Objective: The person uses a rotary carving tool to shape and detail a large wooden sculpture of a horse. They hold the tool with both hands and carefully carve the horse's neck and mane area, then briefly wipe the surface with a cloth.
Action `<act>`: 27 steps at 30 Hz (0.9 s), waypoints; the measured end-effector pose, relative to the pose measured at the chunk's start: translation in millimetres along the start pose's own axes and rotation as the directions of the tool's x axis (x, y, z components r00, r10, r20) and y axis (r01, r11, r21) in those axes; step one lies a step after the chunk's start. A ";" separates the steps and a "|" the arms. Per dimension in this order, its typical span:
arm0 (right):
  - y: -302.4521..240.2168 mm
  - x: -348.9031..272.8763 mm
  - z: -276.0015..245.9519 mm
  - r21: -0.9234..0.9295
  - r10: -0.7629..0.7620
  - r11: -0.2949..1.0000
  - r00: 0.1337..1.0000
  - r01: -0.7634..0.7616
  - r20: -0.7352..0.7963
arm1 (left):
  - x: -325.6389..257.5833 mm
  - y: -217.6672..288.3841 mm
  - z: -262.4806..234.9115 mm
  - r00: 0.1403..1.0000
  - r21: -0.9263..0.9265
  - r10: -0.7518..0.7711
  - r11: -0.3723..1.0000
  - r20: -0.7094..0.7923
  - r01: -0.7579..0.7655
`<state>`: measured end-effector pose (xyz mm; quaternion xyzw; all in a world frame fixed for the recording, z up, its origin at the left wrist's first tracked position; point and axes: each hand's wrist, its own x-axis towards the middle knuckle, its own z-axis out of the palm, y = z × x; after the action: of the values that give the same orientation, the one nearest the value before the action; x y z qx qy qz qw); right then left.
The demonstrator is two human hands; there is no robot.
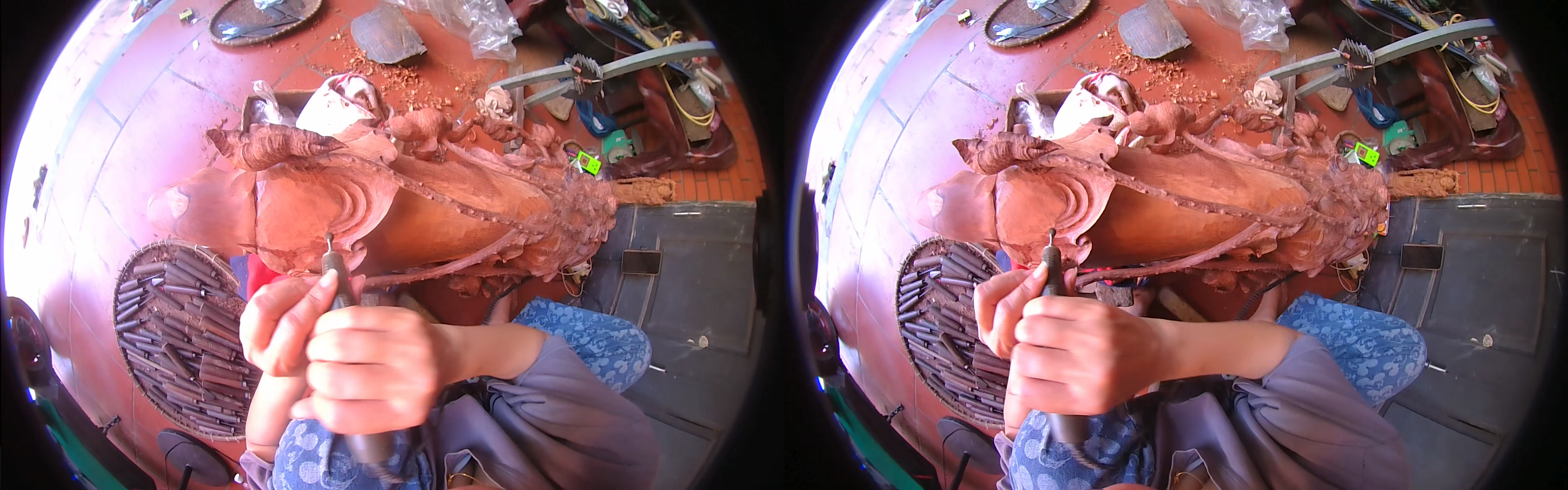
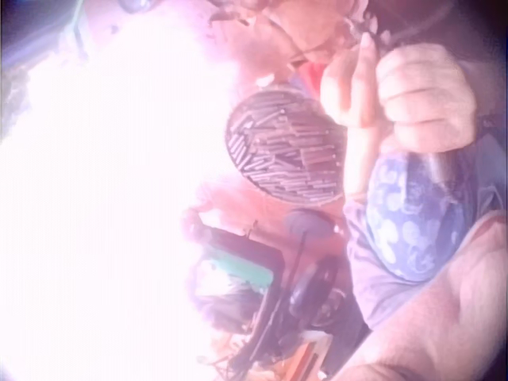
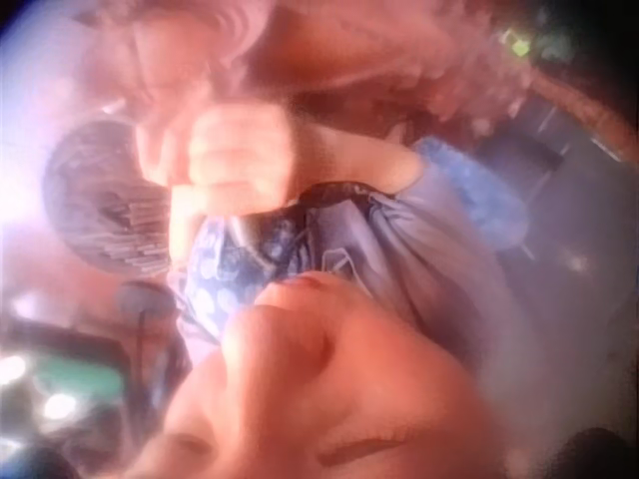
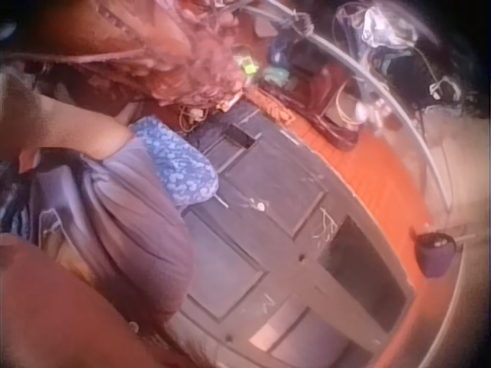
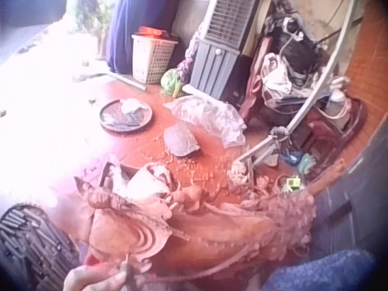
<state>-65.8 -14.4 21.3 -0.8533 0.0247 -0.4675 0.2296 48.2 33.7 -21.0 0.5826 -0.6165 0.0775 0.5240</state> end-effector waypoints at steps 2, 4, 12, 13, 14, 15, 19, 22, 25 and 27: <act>-3.8 -5.3 -11.3 -0.001 0.032 0.999 0.999 -0.032 0.006 | 3.4 -4.6 3.0 0.992 -0.034 0.108 0.993 -0.069 -0.110; -8.7 -10.1 -21.8 0.010 0.094 0.995 0.994 -0.095 0.047 | 8.4 0.3 3.5 0.996 -0.100 0.082 0.991 -0.025 -0.084; -13.4 -12.5 -59.1 -0.182 0.454 0.883 0.885 -0.432 0.100 | 11.0 2.0 2.9 0.987 -0.084 0.143 0.987 0.074 -0.137; -9.7 -16.3 -60.6 -0.189 0.426 0.897 0.896 -0.400 0.122 | 14.4 2.2 -3.7 0.971 -0.119 0.190 0.978 0.142 -0.174; -6.4 -19.8 -63.5 -0.192 0.397 0.909 0.908 -0.370 0.132 | 16.4 5.4 -5.6 0.970 -0.159 0.188 0.974 0.157 -0.163; -3.9 -23.0 -68.3 -0.202 0.373 0.918 0.916 -0.341 0.147 | 16.6 8.0 -2.0 0.969 -0.208 0.183 0.967 0.167 -0.147; -0.1 -8.4 -91.2 -0.133 0.473 0.875 0.880 -0.465 0.035 | 14.6 19.0 2.3 0.991 -0.354 0.101 0.933 0.084 -0.065; 20.6 -14.5 -101.7 -0.070 0.519 0.851 0.854 -0.520 -0.035 | 20.6 24.7 2.5 0.809 -0.647 -0.106 0.544 0.578 0.534; 31.9 -8.5 -113.0 -0.148 0.469 0.881 0.872 -0.450 0.140 | 21.8 29.8 9.9 0.556 -0.553 -0.048 0.055 0.830 0.831; 36.9 -12.4 -98.2 -0.161 0.399 0.911 0.911 -0.381 0.101 | 16.8 35.3 19.1 0.516 -0.519 -0.075 -0.208 0.853 0.829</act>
<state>-145.8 -80.3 41.2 -0.8738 0.2117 -0.3521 0.2601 13.2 20.4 1.1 0.2488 -0.3122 -0.7423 0.5382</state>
